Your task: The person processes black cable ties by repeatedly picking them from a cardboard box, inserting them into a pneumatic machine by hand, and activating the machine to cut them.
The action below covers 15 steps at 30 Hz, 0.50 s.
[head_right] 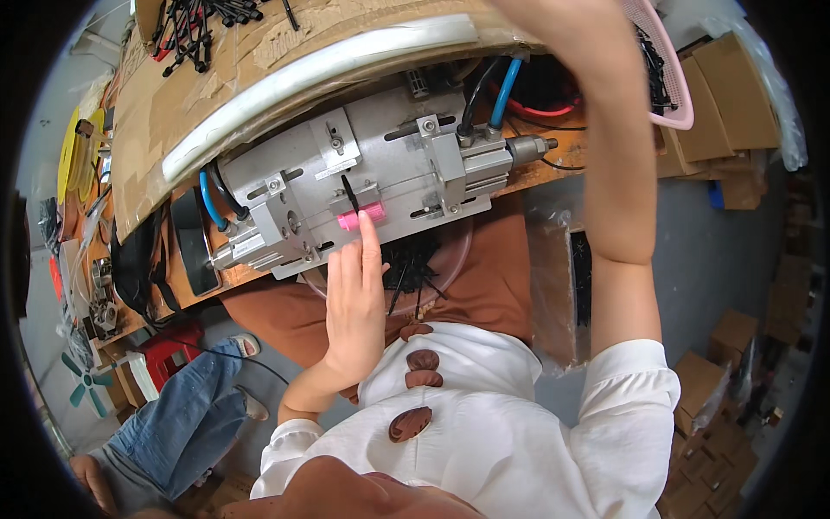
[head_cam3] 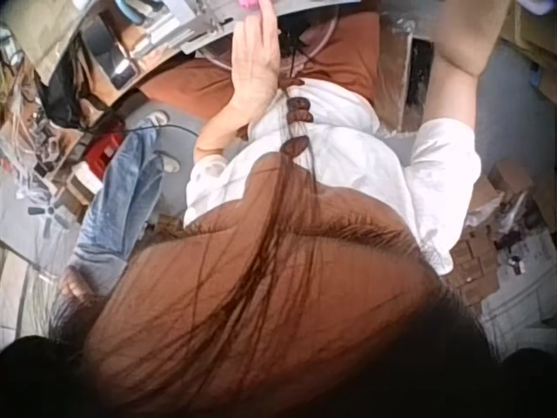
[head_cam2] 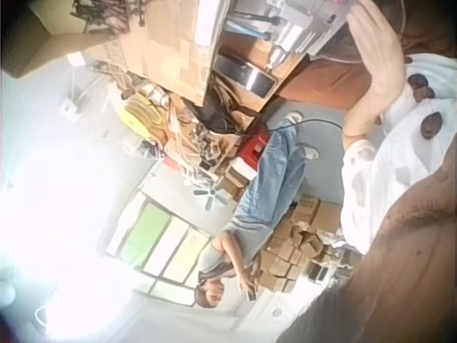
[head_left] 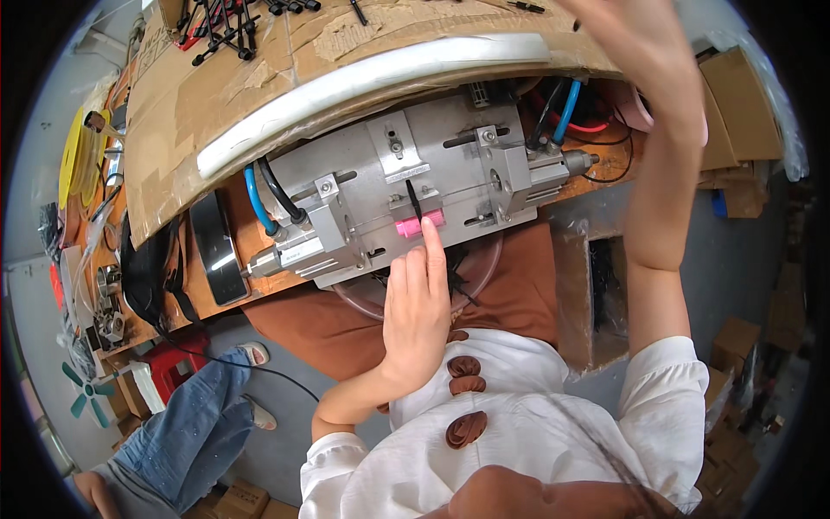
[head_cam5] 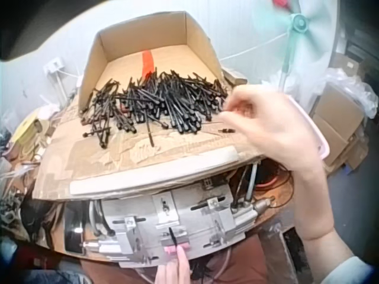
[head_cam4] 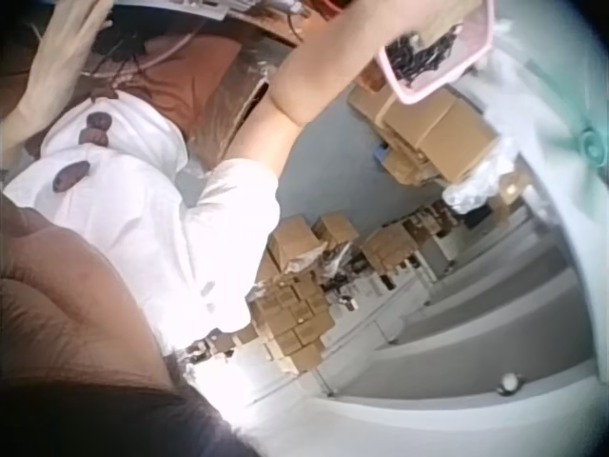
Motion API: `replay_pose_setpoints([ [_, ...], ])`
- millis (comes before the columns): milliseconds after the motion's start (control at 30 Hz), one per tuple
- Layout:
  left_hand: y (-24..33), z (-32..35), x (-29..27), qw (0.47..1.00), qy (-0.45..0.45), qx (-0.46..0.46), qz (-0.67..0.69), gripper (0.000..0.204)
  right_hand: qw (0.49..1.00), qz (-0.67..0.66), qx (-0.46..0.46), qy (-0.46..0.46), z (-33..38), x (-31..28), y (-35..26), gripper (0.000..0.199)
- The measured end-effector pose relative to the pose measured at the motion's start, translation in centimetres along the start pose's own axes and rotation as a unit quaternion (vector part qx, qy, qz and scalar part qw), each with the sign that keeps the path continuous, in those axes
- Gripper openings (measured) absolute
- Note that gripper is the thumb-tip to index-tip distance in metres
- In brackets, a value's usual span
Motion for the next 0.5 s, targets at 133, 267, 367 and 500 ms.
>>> replay_pose_setpoints([
  [133, -0.7, -0.2, -0.1, 1.0, -0.003, -0.021, 0.002, 0.071, 0.993, 0.118, 0.004, 0.013, 2.8, -3.4, 1.1, 0.014],
  [267, -0.1, -0.2, 0.3, 1.0, -0.006, -0.015, -0.015, 0.069, 0.991, -0.016, 0.128, 0.023, 6.6, -6.8, 8.1, 0.022],
  [367, 0.0, -0.7, 0.2, 1.0, 0.004, -0.011, -0.028, 0.068, 0.99, 0.003, 0.136, 0.026, 8.0, -7.4, 9.0, 0.023],
  [500, 0.3, -0.8, -0.2, 0.996, 0.014, 0.01, -0.088, 0.069, 0.975, 0.102, 0.193, 0.04, 10.7, -11.2, 17.0, 0.023],
])
Point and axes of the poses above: each hand's wrist, its own z-axis away from the middle knuckle, its own x-axis out of the palm, y = z × x, the point moved 6 cm from there along -z, towards the middle knuckle, and after that the axes turned 13 degrees about -x, right-handed, at the moved point
